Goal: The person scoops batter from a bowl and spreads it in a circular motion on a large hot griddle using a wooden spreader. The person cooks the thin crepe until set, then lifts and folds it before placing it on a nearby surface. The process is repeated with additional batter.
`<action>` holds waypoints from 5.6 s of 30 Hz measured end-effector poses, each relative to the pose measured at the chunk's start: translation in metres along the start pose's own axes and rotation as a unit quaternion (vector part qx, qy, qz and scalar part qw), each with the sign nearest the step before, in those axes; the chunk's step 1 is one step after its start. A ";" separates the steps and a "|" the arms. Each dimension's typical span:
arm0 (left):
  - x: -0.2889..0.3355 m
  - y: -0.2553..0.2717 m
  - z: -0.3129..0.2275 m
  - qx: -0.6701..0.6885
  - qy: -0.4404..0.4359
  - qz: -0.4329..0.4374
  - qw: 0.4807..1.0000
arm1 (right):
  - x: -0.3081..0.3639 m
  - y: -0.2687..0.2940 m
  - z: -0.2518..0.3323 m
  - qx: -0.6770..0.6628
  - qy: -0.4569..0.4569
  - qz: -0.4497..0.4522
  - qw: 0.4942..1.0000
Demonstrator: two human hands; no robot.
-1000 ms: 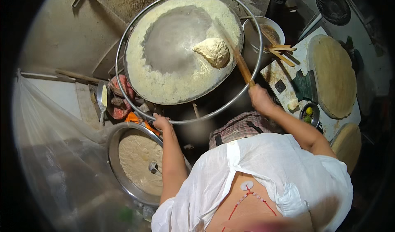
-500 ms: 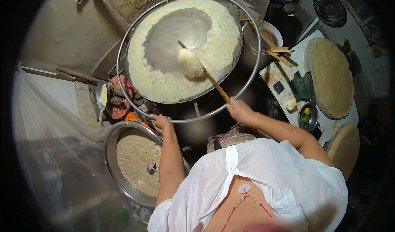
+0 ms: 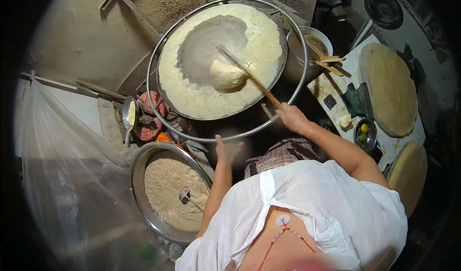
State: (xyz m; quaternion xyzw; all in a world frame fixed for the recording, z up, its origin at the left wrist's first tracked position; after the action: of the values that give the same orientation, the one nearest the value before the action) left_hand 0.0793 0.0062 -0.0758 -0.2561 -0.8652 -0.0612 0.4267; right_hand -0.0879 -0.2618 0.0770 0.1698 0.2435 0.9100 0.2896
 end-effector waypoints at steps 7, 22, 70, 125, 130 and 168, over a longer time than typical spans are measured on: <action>0.013 0.008 -0.013 0.045 0.018 -0.125 0.991 | 0.004 -0.041 0.016 0.001 -0.043 0.048 0.998; 0.038 -0.041 0.004 -0.119 0.037 0.142 0.982 | -0.007 0.004 -0.008 0.007 -0.050 0.019 0.999; 0.001 0.043 -0.006 -0.014 0.057 -0.094 0.994 | 0.022 -0.053 -0.005 -0.112 -0.030 0.024 0.993; 0.048 -0.140 0.025 -0.318 0.028 0.238 0.917 | -0.028 0.024 -0.018 0.000 -0.012 0.079 0.997; 0.011 -0.013 0.030 0.006 -0.022 0.003 1.000 | -0.005 0.015 -0.040 0.002 -0.047 0.045 0.998; 0.048 -0.210 0.020 -0.202 0.066 0.192 0.958 | -0.112 0.093 -0.036 0.015 0.046 0.105 0.993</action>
State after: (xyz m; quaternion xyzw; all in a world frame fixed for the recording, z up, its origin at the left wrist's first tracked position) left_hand -0.0634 -0.1490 -0.0278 -0.4932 -0.7397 -0.1684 0.4258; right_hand -0.0584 -0.4087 0.0786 0.1570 0.2512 0.9384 0.1781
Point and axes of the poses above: each hand's wrist, its own x-axis away from the middle knuckle, its own y-axis out of the back of the hand, z = x × y, the point moved 9 cm from there along -x, towards the middle knuckle, and after that the axes turned 13 degrees about -x, right-handed, at the moved point
